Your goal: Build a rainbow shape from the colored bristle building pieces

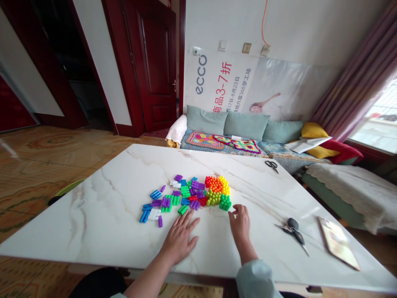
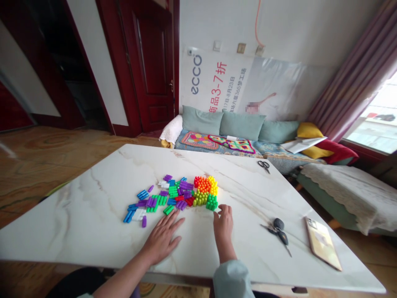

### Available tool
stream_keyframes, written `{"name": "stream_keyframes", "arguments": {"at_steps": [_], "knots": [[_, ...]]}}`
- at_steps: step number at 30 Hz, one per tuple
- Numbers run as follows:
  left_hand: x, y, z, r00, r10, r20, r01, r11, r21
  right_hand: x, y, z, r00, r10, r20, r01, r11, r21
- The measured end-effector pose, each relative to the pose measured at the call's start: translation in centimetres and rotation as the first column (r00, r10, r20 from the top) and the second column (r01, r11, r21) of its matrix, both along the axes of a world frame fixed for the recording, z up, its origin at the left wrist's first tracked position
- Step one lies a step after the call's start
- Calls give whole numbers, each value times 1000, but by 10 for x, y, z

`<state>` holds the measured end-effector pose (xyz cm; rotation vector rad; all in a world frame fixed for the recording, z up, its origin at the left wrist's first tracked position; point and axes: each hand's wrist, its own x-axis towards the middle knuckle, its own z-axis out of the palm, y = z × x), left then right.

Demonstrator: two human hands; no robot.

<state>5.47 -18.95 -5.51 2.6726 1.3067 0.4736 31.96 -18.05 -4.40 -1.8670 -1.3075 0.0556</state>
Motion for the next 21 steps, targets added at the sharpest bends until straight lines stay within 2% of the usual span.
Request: {"name": "stream_keyframes", "arguments": {"at_steps": [4, 7, 13, 21], "knots": [[1, -1, 2, 1000, -3, 8, 3, 1000, 5, -9, -6, -17, 991, -89, -103, 95, 994, 54], [1, -1, 2, 1000, -4, 20, 3, 1000, 17, -12, 2, -23, 985, -84, -152, 89, 996, 27], [0, 0, -1, 1000, -4, 26, 3, 1000, 21, -6, 24, -24, 987, -65, -149, 70, 997, 30], [1, 0, 2, 1000, 4, 9, -4, 1000, -18, -5, 29, -23, 985, -77, -151, 82, 996, 27]]}}
